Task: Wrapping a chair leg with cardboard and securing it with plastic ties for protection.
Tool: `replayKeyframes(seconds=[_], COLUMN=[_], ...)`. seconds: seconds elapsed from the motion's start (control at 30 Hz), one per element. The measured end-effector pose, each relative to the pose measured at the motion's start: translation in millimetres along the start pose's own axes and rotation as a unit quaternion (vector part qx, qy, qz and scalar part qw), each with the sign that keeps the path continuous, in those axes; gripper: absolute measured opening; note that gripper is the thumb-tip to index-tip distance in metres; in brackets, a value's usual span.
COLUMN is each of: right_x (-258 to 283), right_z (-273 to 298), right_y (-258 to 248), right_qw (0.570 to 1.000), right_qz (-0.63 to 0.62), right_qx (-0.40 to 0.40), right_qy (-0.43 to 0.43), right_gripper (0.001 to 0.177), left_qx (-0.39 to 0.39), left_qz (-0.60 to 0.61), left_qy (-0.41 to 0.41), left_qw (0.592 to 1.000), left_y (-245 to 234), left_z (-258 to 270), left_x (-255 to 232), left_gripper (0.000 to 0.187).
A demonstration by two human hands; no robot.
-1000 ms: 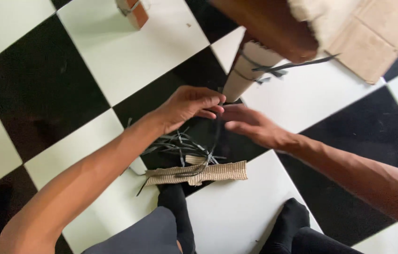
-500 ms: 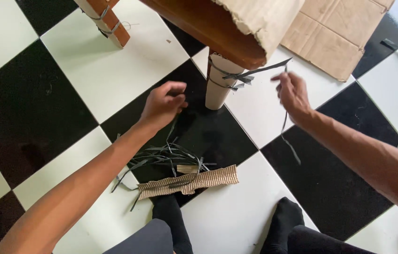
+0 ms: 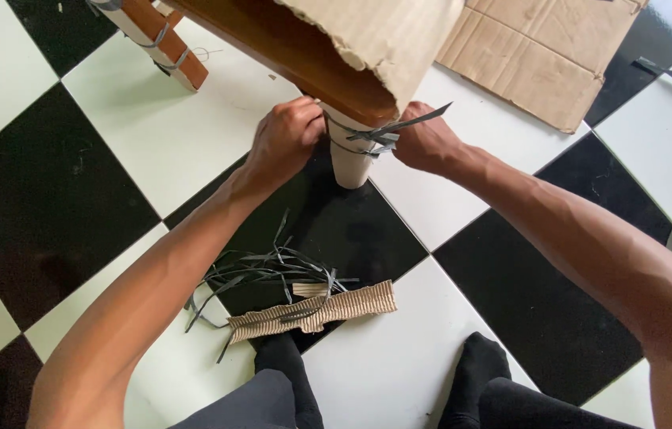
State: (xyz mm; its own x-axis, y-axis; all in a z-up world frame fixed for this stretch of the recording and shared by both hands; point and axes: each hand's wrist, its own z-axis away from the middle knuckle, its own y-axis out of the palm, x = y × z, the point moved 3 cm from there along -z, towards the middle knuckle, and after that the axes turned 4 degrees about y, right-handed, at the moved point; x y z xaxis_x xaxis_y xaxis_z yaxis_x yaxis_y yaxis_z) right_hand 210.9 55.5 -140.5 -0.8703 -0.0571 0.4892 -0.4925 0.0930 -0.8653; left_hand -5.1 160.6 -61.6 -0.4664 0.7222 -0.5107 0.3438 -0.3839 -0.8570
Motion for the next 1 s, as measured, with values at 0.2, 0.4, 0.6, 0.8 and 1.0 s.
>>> replayKeyframes(seconds=[0.2,0.4,0.6,0.8,1.0], right_x=[26,56,78,72,47], right_z=[47,78,79,77,72], right_y=[-26,-36,-40,-40,-33], right_qw=[0.992,0.984,0.986,0.975,0.96], right_qz=[-0.12,-0.168,-0.101,-0.013,0.053], right_qx=[-0.009,-0.035,-0.045,-0.094,-0.124], right_qy=[0.028,-0.039,-0.127,-0.199,-0.244], right_gripper=[0.013,0.025,0.034,0.014,0.022], left_qx=[0.019,0.068,0.077,0.06,0.084], left_qz=[0.018,-0.022,-0.01,-0.041,-0.038], left_qy=[-0.071,-0.052,0.005,0.072,0.087], left_qw=[0.997,0.996,0.997,0.995,0.992], left_y=[11,13,10,20,29], left_z=[41,81,83,92,101], left_x=[28,9,-8,-7,-11], left_gripper=[0.032,0.015,0.02,0.016,0.018])
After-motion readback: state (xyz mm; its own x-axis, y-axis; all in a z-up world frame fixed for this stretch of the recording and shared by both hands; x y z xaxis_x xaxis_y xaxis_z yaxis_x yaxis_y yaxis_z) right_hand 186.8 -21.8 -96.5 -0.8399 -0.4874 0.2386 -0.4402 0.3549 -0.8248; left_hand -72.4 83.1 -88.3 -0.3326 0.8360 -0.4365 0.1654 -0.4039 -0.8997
